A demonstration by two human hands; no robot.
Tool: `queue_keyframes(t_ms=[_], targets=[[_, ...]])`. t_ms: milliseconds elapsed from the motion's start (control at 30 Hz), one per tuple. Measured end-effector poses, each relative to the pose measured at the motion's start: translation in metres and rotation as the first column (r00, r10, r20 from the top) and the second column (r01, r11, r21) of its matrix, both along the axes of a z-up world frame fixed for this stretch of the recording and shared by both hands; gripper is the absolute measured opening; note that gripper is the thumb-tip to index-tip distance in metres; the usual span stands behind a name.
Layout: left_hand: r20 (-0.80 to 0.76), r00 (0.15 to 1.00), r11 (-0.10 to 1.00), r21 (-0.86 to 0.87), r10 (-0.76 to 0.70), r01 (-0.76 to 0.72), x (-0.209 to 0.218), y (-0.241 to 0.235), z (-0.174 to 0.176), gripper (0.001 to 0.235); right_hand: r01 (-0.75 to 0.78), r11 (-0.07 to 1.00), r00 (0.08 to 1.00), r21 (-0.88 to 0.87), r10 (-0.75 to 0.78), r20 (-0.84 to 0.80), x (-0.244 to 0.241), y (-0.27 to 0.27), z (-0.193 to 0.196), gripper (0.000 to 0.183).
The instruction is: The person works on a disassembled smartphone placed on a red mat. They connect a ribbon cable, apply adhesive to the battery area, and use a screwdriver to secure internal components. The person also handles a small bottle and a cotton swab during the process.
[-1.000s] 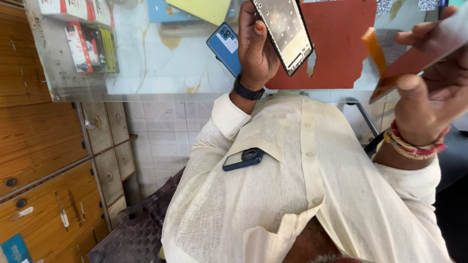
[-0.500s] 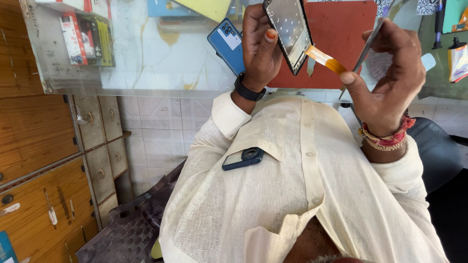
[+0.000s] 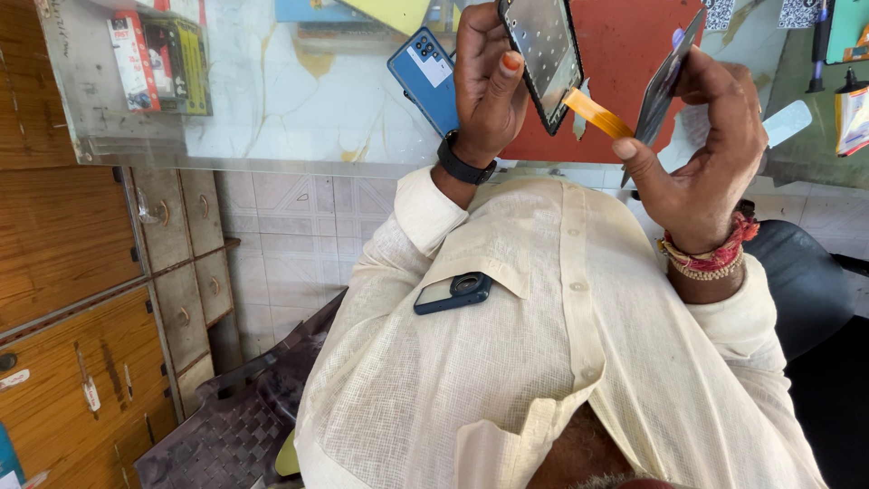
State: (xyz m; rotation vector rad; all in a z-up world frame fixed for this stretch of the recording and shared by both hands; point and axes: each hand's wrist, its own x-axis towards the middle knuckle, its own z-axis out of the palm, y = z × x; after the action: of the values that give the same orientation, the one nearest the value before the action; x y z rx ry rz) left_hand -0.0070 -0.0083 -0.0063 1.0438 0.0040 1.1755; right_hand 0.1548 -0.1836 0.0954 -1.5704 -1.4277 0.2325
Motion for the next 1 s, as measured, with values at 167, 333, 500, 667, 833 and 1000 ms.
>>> queue_keyframes(t_ms=[167, 333, 500, 667, 833, 1000], targets=[[-0.003, 1.0, 1.0, 0.0, -0.002, 0.002, -0.0003, -0.0003, -0.001, 0.044, -0.013, 1.0, 1.0, -0.001, 0.013, 0.007, -0.0037, -0.0009, 0.0027, 0.071], [-0.013, 1.0, 0.999, 0.034, 0.008, -0.007, 0.0013, 0.0007, -0.0011, 0.043, -0.028, 1.0, 0.999, 0.004, 0.028, 0.026, -0.0033, 0.0006, 0.0021, 0.072], [-0.019, 1.0, 0.999, 0.038, -0.019, 0.019, 0.0005, 0.0007, -0.0013, 0.041, -0.029, 1.0, 0.999, -0.003, 0.029, 0.028, -0.0032, -0.0001, 0.0002, 0.072], [-0.039, 0.999, 0.997, 0.071, 0.037, -0.034, 0.003, 0.0004, -0.0018, 0.043, -0.026, 1.0, 0.999, -0.009, 0.026, 0.03, -0.0039, 0.0003, -0.0007, 0.074], [-0.047, 0.998, 0.998, 0.061, 0.029, -0.026, 0.0024, 0.0001, -0.001, 0.043, -0.032, 0.999, 0.999, -0.021, 0.033, 0.043, -0.0033, 0.0003, 0.0007, 0.072], [-0.066, 0.997, 0.998, 0.064, 0.028, -0.024, 0.001, 0.0002, -0.0026, 0.042, -0.03, 0.999, 0.998, -0.026, 0.032, 0.061, -0.0037, 0.0032, 0.0008, 0.073]])
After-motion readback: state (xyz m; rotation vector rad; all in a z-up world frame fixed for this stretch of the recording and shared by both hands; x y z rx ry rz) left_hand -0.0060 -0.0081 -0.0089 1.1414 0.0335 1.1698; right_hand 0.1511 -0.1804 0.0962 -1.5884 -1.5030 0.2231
